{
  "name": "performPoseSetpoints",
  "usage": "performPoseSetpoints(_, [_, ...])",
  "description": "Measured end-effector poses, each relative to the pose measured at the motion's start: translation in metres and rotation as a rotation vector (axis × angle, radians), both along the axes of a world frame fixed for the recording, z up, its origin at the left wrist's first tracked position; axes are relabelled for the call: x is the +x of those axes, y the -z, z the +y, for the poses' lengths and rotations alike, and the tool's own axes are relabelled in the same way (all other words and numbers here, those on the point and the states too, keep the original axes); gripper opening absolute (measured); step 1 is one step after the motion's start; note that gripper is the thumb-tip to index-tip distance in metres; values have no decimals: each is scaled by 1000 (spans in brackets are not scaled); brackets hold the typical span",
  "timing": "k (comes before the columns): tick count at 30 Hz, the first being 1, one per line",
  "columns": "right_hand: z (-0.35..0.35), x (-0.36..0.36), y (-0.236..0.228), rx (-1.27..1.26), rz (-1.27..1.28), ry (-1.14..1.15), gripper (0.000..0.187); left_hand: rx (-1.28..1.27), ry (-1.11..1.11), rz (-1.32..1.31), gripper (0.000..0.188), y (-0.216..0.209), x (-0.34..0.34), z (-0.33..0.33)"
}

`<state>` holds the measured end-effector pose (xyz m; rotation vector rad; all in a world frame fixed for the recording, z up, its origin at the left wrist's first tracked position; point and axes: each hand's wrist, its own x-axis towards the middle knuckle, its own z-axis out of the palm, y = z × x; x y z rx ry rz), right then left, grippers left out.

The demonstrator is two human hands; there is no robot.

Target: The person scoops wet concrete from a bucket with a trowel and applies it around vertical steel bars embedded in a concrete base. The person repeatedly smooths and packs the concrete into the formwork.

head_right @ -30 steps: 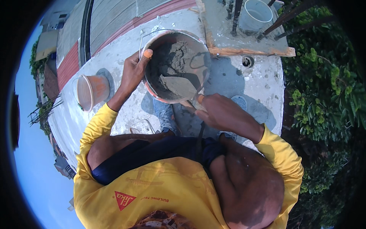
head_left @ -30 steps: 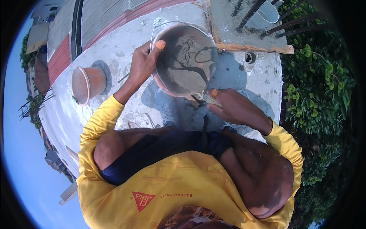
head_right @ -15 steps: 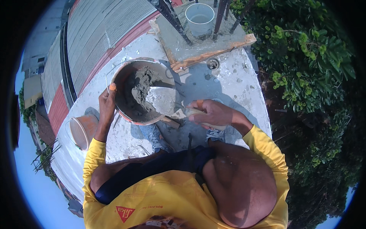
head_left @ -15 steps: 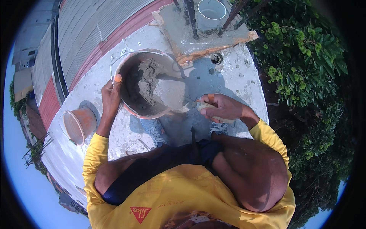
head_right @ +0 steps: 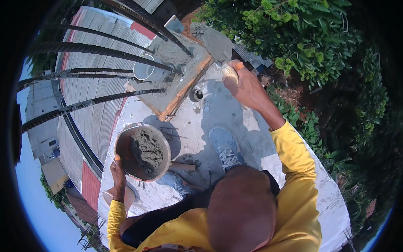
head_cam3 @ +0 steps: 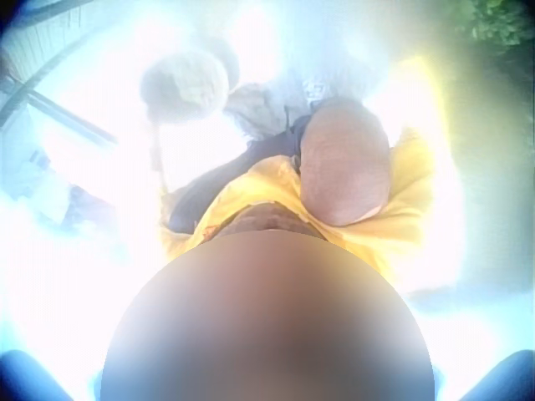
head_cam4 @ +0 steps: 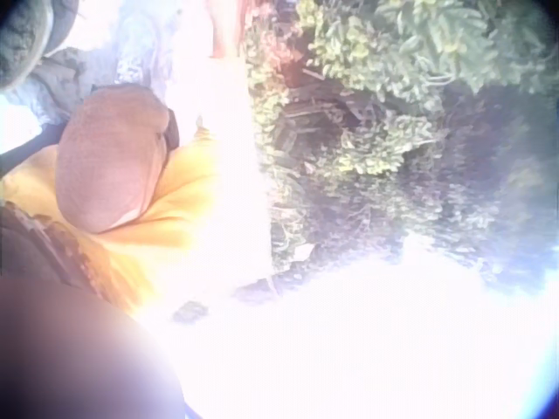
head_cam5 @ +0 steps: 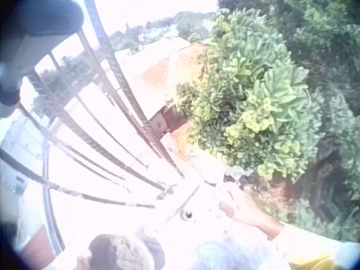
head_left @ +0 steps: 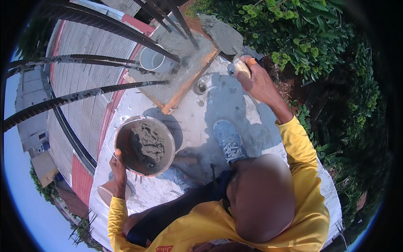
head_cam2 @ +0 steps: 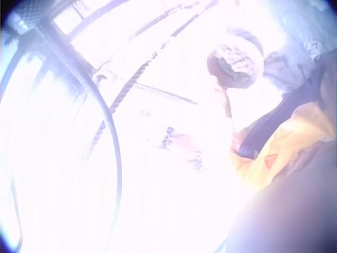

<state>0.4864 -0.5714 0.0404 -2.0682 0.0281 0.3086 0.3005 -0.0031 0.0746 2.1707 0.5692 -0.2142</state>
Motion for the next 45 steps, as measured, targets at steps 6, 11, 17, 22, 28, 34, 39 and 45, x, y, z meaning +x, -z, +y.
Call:
performPoseSetpoints(6, [43,55,14,-230,-149,-76,38,96,44,72,51,-2,10,7])
performPoseSetpoints(11, [28,69,10,-174,-145,-148,31,98,-24,132,57,-2,17,6])
performPoseSetpoints(17, [24,99,31,-117,-280,-251,38,88,23,143,60,-7,22,8])
performPoseSetpoints(22, [33,117,45,-98,-352,-285,32,92,33,161,62,-6,29,9])
performPoseSetpoints(28, [30,124,38,-91,-282,-282,35,88,27,152,65,-8,34,1])
performPoseSetpoints(34, [43,146,30,-253,13,-316,45,121,7,158,68,-5,35,3])
performPoseSetpoints(39, [47,158,28,-177,25,-314,46,117,17,151,68,-3,34,9])
performPoseSetpoints(45, [44,173,43,-166,13,-354,47,149,14,199,67,-3,32,17])
